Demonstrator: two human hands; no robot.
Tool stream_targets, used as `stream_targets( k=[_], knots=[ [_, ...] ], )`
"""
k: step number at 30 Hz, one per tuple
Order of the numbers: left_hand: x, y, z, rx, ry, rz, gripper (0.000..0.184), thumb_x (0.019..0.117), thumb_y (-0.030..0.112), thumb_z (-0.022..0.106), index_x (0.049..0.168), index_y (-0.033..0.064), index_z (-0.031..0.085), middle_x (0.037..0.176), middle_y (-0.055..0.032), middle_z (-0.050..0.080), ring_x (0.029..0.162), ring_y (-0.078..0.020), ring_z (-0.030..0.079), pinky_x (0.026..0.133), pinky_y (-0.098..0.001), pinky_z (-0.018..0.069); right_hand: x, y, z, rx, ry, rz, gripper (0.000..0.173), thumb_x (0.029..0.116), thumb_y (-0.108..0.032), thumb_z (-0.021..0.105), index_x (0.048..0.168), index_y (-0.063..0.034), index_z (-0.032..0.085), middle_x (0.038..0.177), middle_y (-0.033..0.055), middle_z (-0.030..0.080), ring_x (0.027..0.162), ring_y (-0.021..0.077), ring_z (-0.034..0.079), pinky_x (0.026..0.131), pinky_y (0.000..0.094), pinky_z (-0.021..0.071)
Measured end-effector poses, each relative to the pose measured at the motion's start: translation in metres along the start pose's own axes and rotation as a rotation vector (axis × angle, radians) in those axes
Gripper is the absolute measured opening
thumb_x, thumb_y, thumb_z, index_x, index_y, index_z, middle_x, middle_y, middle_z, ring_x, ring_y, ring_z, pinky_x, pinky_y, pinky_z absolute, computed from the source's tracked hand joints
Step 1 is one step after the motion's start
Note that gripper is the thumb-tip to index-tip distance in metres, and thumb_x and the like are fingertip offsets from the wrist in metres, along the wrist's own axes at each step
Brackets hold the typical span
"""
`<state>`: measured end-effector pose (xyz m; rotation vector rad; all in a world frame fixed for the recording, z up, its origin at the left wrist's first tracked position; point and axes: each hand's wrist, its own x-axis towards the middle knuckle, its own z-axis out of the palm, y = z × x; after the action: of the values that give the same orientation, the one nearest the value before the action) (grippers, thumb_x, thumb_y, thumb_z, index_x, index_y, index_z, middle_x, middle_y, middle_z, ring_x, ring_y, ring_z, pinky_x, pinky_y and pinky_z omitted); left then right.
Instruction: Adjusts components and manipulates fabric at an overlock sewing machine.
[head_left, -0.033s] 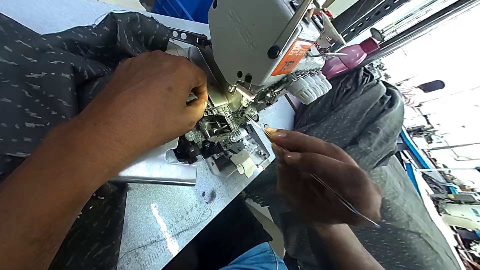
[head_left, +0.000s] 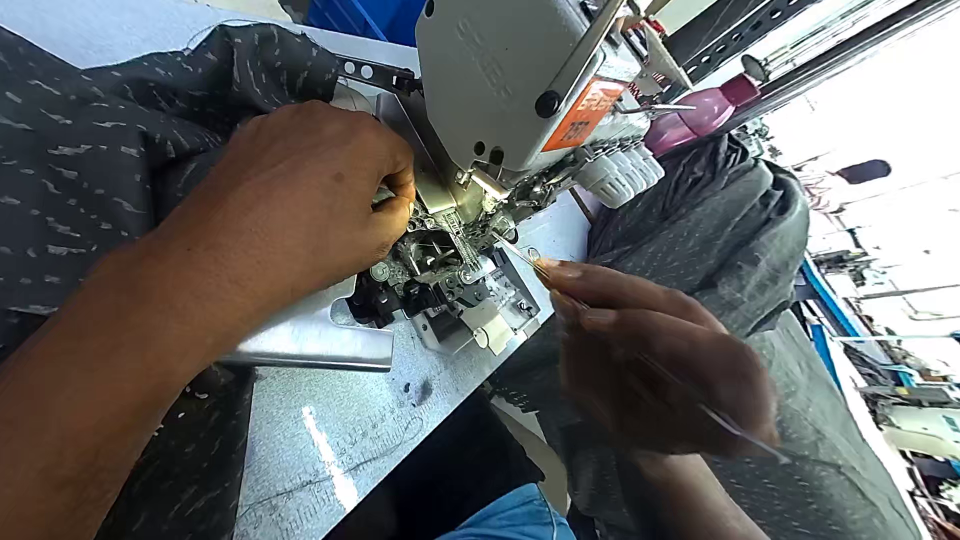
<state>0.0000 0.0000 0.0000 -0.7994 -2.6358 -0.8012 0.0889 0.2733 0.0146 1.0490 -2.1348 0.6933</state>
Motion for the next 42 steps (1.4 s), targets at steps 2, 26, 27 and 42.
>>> stream_targets(
  k=[2,26,27,42],
  knots=[
    [0.0,0.001,0.0,-0.004,0.0,-0.005,0.018,0.0969,0.033,0.06,0.086,0.0243,0.07,0.072,0.0054,0.061,0.066,-0.0138,0.059,0.057,-0.0412,0.0433,0.002,-0.003,-0.001,0.007,0.028,0.056,0.018,0.0912,-0.002,0.072,0.104,-0.0102,0.061,0.108,0.0051,0.074,0.099,0.0206,0.075,0.084,0.0356,0.0671],
    [0.003,-0.002,0.001,-0.002,-0.033,-0.031,0.02,0.0955,0.034,0.055,0.083,0.0259,0.068,0.074,0.0057,0.06,0.072,-0.0154,0.061,0.059,-0.0446,0.0437,0.048,-0.012,0.006,-0.309,-0.253,0.065,0.008,0.0945,-0.007,0.065,0.102,-0.0043,0.062,0.094,0.0086,0.073,0.085,0.0095,0.07,0.071,0.0216,0.0561],
    [0.003,-0.003,0.001,-0.005,-0.029,-0.026,0.019,0.0953,0.034,0.055,0.082,0.0259,0.068,0.074,0.0057,0.06,0.071,-0.0154,0.061,0.059,-0.0447,0.0435,0.045,-0.012,0.005,-0.293,-0.198,0.067,0.012,0.0939,-0.007,0.067,0.104,-0.005,0.061,0.095,0.0075,0.073,0.087,0.0099,0.071,0.072,0.0227,0.0581],
    [0.003,-0.004,0.002,0.007,-0.011,-0.01,0.02,0.0951,0.034,0.054,0.083,0.0255,0.068,0.076,0.0055,0.061,0.073,-0.0155,0.061,0.06,-0.0443,0.0437,0.035,-0.009,0.014,-0.314,-0.172,0.077,0.009,0.095,-0.006,0.066,0.102,-0.0055,0.06,0.098,0.0073,0.072,0.09,0.0077,0.07,0.074,0.0182,0.0563]
  ],
)
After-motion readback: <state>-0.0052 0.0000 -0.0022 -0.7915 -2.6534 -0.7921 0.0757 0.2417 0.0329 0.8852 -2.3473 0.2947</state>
